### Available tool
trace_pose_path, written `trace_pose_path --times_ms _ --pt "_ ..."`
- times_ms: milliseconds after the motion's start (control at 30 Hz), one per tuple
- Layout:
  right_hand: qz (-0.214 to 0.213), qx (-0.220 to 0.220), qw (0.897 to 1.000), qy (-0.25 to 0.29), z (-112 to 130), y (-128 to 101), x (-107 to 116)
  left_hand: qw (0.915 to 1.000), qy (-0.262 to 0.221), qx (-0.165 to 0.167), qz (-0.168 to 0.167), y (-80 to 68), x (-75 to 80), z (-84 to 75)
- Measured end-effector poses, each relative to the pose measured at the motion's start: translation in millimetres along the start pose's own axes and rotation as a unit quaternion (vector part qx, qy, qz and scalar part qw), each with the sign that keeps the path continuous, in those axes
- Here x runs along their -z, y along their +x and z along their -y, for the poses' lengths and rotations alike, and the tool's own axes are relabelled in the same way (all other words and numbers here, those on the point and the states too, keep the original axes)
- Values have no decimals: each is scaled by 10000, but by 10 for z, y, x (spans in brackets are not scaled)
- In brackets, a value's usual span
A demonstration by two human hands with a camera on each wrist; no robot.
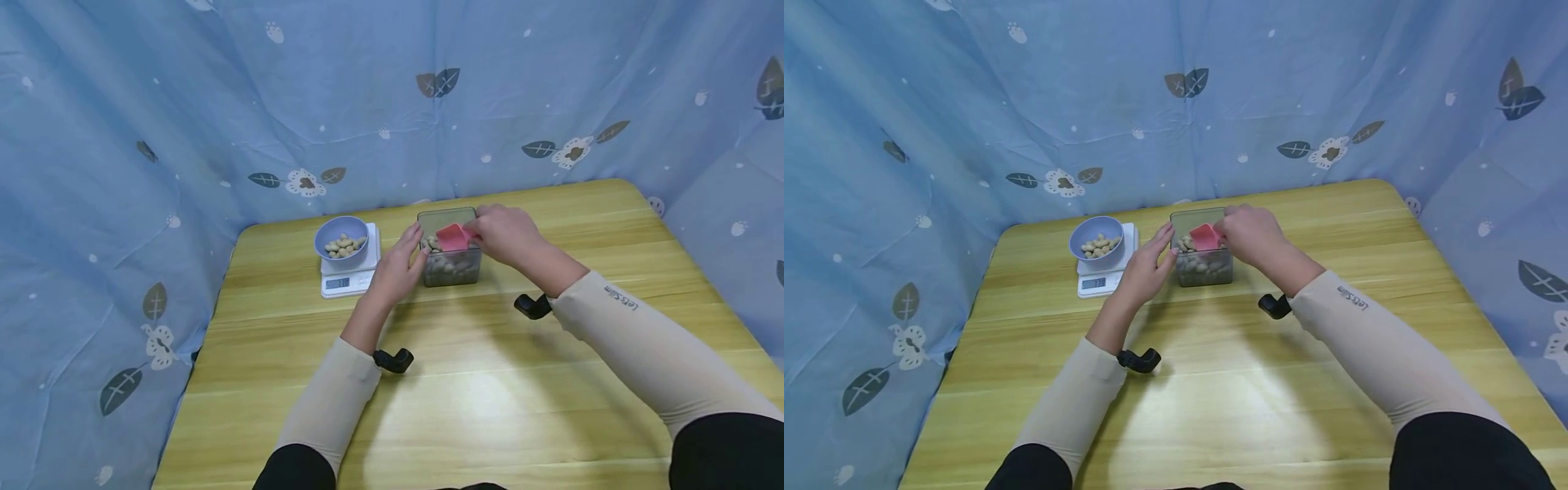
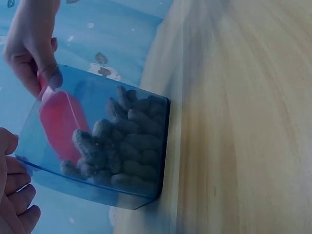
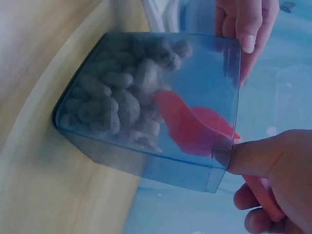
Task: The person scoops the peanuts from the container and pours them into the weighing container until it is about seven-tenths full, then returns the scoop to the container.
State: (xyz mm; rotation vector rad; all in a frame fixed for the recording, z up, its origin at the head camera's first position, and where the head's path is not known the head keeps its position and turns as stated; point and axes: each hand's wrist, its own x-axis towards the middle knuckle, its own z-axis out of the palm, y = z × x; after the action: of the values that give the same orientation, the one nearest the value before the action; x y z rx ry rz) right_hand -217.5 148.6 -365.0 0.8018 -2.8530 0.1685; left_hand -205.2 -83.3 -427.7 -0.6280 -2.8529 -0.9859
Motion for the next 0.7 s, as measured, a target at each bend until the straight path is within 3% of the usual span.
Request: trace_pose_path --times_ms 133,267,367,500,600,700 --pt "-185 279 9984 -463 -22 51 89 10000 17 23 26 3 -14 5" --pt "-69 535 9927 -1083 2 161 308 9999 65 36 75 24 22 -6" --pt "190 835 9824 -1659 82 254 364 9999 58 80 73 28 46 -5" --pt "424 1181 9660 -2261 151 323 236 9999 -56 128 66 17 48 2" --pt "627 1306 9644 -2212 122 343 125 9998 -104 129 75 14 42 -1" --pt "781 1431 9691 -1849 50 371 45 9998 -87 147 105 7 36 -1"
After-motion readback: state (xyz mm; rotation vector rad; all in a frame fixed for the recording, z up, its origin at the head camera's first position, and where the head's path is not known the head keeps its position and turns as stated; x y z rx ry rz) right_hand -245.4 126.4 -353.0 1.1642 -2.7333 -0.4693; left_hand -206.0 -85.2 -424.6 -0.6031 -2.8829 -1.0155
